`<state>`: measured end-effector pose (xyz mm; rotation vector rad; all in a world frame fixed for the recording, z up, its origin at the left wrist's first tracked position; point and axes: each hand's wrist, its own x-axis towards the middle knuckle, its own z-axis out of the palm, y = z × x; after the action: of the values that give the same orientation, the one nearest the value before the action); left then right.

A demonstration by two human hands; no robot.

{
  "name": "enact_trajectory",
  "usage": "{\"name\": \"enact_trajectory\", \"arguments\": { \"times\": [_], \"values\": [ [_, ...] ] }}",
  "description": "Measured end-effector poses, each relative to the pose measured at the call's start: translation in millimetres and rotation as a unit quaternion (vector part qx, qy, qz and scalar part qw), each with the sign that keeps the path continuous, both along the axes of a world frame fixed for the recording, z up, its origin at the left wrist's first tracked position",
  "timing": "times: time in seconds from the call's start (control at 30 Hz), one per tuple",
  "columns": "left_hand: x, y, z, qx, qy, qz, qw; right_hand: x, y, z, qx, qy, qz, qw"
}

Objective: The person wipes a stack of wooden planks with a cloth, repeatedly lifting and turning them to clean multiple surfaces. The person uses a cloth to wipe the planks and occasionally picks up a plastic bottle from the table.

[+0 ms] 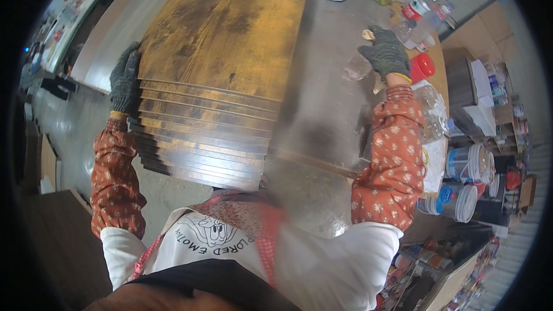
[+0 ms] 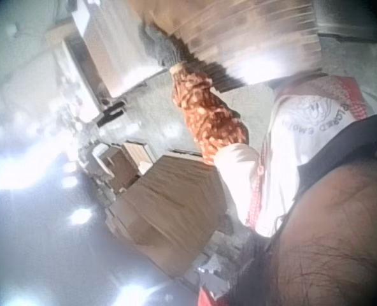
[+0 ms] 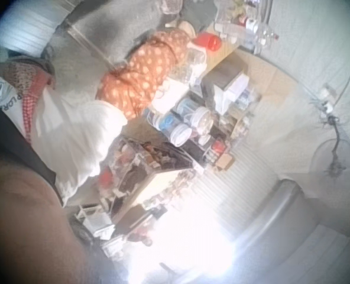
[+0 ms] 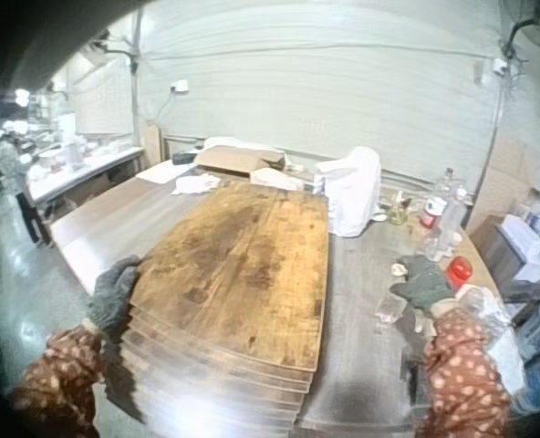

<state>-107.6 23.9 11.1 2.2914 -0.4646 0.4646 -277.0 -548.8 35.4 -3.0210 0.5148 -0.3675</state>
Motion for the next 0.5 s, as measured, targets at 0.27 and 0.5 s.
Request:
{"name": "enact_trajectory", "arguments": {
  "times": [0.27, 0.5],
  "values": [
    [-2.4, -2.8, -0.8, -0.029, 0.018, -0.008, 0.999, -5.1, -1.5, -0.2, 0.056, -0.06, -0.061, 0.995],
    [-0.2, -1.7, -3.5, -0.022, 0.01, -0.005, 1.0, -63.6, 26.0, -7.1, 0.301, -0.389, -0.042, 0.87]
  ]
}}
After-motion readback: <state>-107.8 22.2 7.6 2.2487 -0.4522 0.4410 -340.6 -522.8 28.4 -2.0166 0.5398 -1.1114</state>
